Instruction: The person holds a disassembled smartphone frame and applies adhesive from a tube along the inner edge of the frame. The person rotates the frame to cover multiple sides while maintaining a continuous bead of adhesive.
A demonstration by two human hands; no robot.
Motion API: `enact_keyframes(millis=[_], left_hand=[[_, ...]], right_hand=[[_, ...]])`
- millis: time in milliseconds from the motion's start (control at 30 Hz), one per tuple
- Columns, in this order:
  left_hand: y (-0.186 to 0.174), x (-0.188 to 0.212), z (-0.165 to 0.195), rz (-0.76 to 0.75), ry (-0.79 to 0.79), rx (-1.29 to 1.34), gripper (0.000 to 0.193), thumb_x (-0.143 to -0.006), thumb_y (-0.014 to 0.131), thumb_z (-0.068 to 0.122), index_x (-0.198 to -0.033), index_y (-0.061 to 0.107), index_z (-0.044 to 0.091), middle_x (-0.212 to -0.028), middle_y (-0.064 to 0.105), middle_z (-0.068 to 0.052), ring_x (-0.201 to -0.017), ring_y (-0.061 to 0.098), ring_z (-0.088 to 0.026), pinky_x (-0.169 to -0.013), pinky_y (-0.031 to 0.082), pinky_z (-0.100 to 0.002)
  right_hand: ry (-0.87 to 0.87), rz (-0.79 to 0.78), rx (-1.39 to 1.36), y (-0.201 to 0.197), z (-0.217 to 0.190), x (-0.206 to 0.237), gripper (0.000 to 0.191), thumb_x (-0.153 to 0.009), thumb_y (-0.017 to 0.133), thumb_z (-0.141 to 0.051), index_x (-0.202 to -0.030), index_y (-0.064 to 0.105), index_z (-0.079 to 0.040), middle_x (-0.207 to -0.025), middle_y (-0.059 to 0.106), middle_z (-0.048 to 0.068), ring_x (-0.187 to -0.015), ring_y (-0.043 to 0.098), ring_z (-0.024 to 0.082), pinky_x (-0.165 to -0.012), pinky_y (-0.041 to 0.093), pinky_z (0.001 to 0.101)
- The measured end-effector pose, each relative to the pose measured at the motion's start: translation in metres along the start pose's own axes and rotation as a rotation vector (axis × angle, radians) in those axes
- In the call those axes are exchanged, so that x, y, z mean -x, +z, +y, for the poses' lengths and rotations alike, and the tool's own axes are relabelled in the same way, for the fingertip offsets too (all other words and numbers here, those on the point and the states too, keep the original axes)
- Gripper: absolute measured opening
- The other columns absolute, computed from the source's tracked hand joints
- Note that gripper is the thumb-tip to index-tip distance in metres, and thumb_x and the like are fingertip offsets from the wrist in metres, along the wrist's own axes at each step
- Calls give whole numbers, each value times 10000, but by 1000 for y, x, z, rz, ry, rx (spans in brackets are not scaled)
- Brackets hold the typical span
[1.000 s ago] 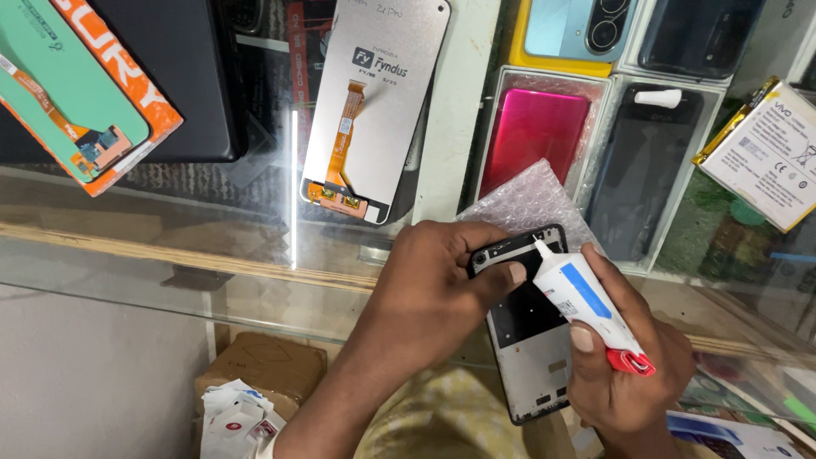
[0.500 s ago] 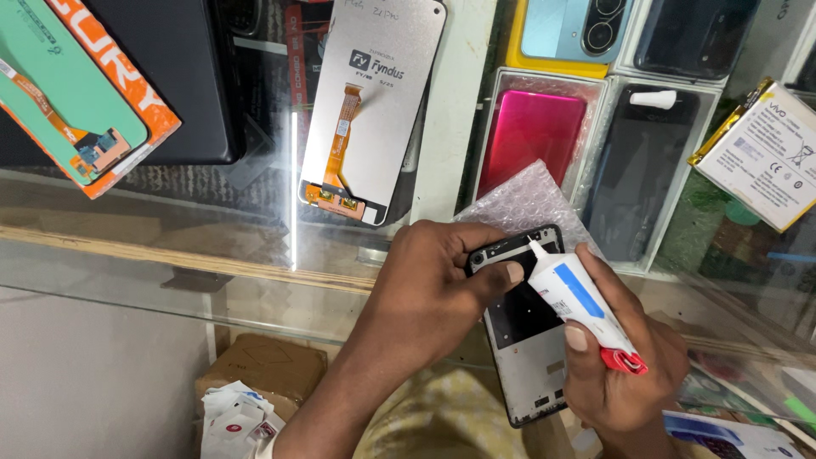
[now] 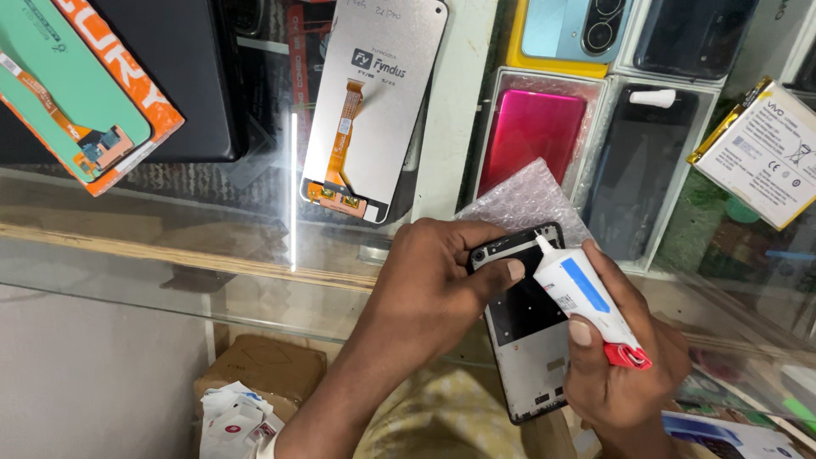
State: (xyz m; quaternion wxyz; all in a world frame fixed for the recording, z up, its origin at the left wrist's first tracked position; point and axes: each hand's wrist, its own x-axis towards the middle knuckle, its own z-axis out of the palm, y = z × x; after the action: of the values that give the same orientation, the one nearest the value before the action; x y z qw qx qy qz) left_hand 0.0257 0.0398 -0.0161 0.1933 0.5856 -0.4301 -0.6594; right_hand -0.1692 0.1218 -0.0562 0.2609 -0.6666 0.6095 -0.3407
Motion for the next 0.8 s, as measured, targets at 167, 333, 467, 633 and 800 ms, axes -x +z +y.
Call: enact_keyframes(millis=[167,333,467,633,800], left_hand=[[1,-1,-3,0,34,31,121,-876,709,85,-927,763,-10,-636,625,10,-596,506,-29,-538,441,-265],[0,0,-2,4,38,-5,113,-873,712,87,-914,761,-6,-623,619,-4,-591,507,-30,-534,437,-266],[1,-1,0,11,-1,-15,115,-864,719,96,-910,765,2,-614,626,-10,-572,504,-37,-521,429,-271],[0,-1,0,11,33,-1,121,-867,720,89,-922,763,-11,-639,653,-10,-597,525,-24,-534,447,-258],[2,-2,-3,9,53,41,122,-875,716,75,-938,765,-18,-680,687,-3,-635,553,-12,-564,472,-248]], right_hand=[[21,-10,0,0,0,0,480,-1080,591,-285,-1428,600,46,-1082,744,195,-889,764,193,-803,553,276],[38,1,1,1,-1,0,483,-1068,585,-287,-1414,601,49,-1075,746,186,-850,755,177,-757,547,264],[52,3,19,0,-2,0,483,-1060,587,-285,-1412,608,46,-1039,745,173,-811,742,159,-736,540,266],[49,15,23,1,-2,-2,486,-1040,595,-285,-1396,612,45,-1023,752,183,-764,722,162,-718,529,280],[32,5,38,-1,-1,-3,474,-1060,580,-280,-1402,610,47,-1047,745,196,-809,741,184,-707,535,272]])
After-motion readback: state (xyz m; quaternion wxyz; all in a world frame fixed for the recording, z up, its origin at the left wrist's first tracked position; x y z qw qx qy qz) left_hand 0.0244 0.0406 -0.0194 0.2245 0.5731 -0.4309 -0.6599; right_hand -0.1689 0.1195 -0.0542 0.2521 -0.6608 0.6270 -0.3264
